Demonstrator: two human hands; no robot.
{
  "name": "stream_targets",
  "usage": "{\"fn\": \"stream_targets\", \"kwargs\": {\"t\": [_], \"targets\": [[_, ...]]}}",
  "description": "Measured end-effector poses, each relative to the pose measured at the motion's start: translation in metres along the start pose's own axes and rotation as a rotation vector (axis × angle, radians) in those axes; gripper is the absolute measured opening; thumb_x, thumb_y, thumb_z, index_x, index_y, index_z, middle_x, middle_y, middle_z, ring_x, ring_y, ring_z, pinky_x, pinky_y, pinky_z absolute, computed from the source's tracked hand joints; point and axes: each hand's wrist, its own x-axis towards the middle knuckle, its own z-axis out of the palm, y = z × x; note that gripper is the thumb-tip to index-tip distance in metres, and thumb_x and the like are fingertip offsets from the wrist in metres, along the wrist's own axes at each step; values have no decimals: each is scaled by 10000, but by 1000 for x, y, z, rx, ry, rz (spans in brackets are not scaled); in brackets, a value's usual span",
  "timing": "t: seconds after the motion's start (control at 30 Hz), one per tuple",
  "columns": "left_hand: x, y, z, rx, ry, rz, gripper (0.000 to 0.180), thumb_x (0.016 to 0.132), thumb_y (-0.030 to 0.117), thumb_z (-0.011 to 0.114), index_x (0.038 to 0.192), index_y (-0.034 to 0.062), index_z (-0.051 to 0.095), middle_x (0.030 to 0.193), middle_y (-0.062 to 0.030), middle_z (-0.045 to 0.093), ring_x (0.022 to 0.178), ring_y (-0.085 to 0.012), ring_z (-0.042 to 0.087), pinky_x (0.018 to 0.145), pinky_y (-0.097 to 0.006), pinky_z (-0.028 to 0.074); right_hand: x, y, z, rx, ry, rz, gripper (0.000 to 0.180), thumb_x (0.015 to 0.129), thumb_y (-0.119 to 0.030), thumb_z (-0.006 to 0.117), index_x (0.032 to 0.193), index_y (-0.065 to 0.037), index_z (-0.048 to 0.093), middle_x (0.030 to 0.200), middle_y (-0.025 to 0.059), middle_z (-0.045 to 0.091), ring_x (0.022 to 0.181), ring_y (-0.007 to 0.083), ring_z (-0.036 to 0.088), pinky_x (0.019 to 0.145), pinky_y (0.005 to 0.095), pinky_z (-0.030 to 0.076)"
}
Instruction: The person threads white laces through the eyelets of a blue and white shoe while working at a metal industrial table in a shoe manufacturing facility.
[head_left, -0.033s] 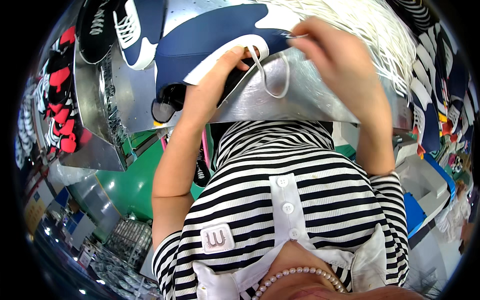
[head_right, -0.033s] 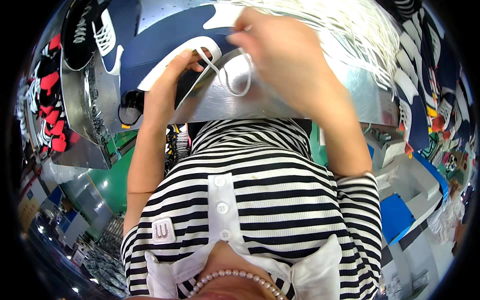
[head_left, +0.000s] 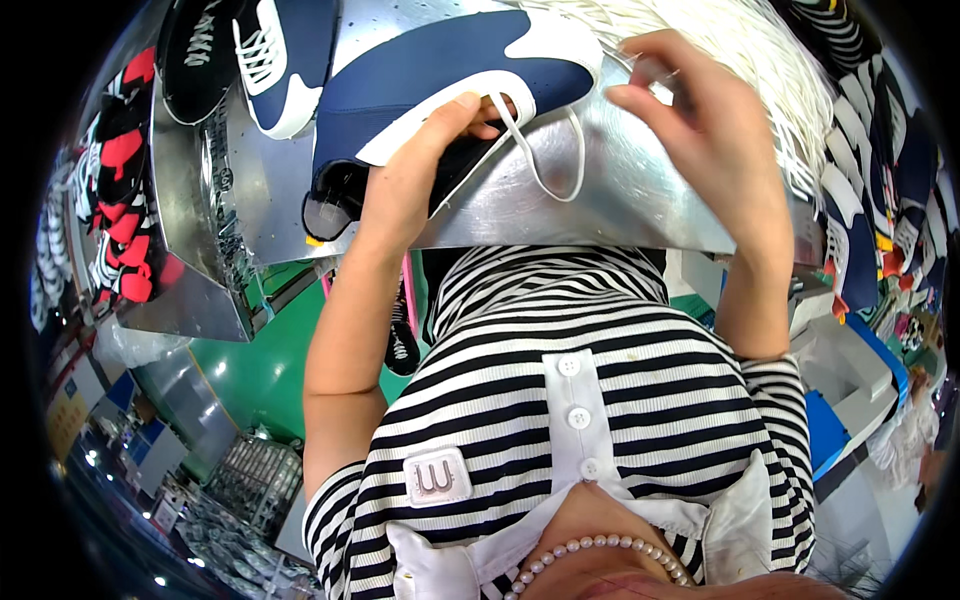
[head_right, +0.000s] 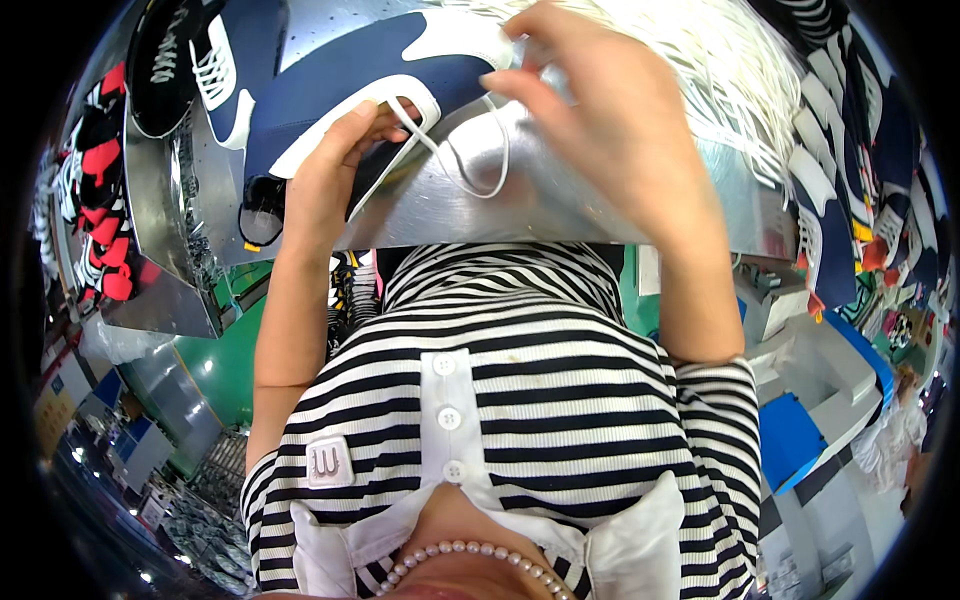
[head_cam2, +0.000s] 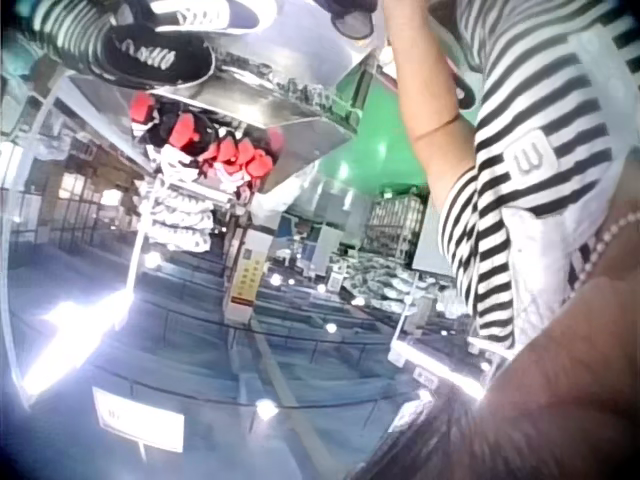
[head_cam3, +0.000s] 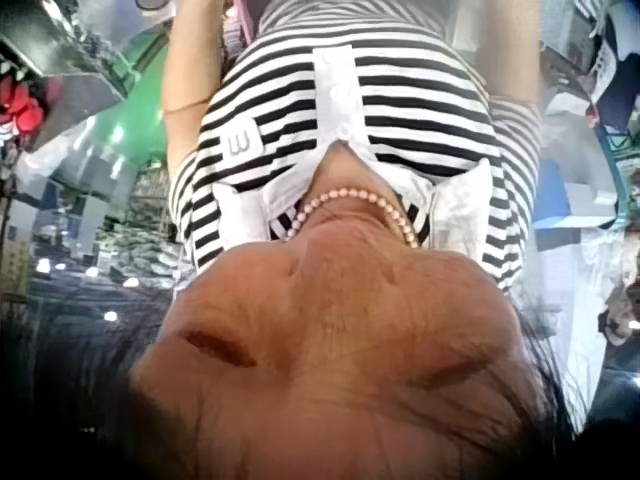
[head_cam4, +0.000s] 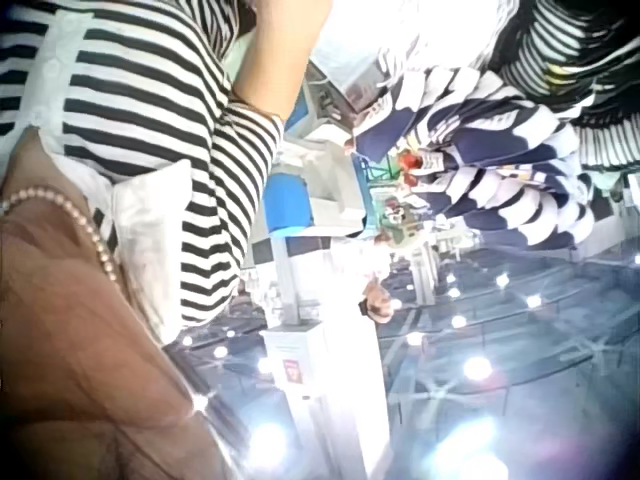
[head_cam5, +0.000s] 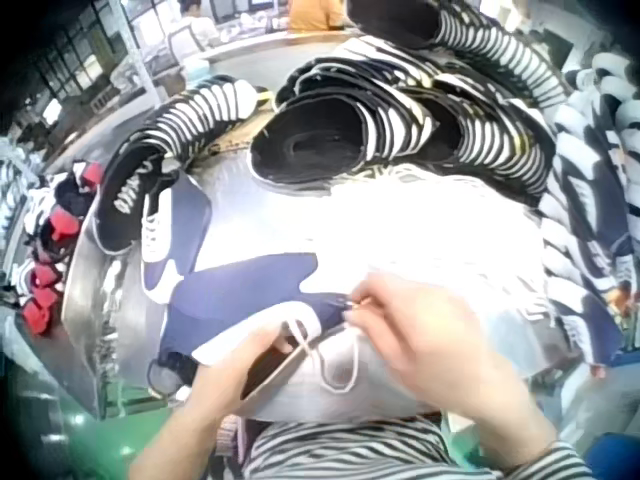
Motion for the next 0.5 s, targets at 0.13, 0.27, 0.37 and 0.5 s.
{"fn": "stream_targets", "kwargs": {"t": [0.13, 0.27, 0.37, 0.5], "targets": [[7, 18, 6, 83, 0, 19, 373, 965, 307, 607, 1039, -51, 676, 907, -126, 718, 824, -168, 688, 771, -272, 544, 12, 28, 24, 584, -131, 341, 497, 741, -177, 835, 1162, -11, 632, 1014, 37, 688, 901, 84, 619, 799, 207, 472], [12, 11, -14, 315, -82, 106, 398, 949, 316, 642, 1065, -64, 653, 965, -149, 702, 906, -191, 688, 819, -289, 541, 26, 40, 49, 743, -10, 444, 409, 759, -191, 825, 1102, -44, 657, 891, 1, 653, 788, 54, 581, 702, 186, 442], [-6, 20, -9, 769, -220, 381, 315, 906, 250, 678, 1121, 23, 643, 1024, -214, 690, 908, -271, 694, 780, -333, 514, 32, 45, 49, 782, 96, 478, 349, 799, -230, 791, 1080, -63, 669, 785, -35, 609, 669, 17, 514, 601, 167, 390], [-12, 16, -11, 1068, -27, 478, 228, 864, 192, 705, 1045, 62, 657, 749, -147, 667, 642, -315, 641, 600, -368, 488, 6, 26, 44, 867, -17, 471, 329, 812, -267, 784, 992, -5, 698, 771, 25, 670, 632, 73, 587, 588, 232, 480]]}}
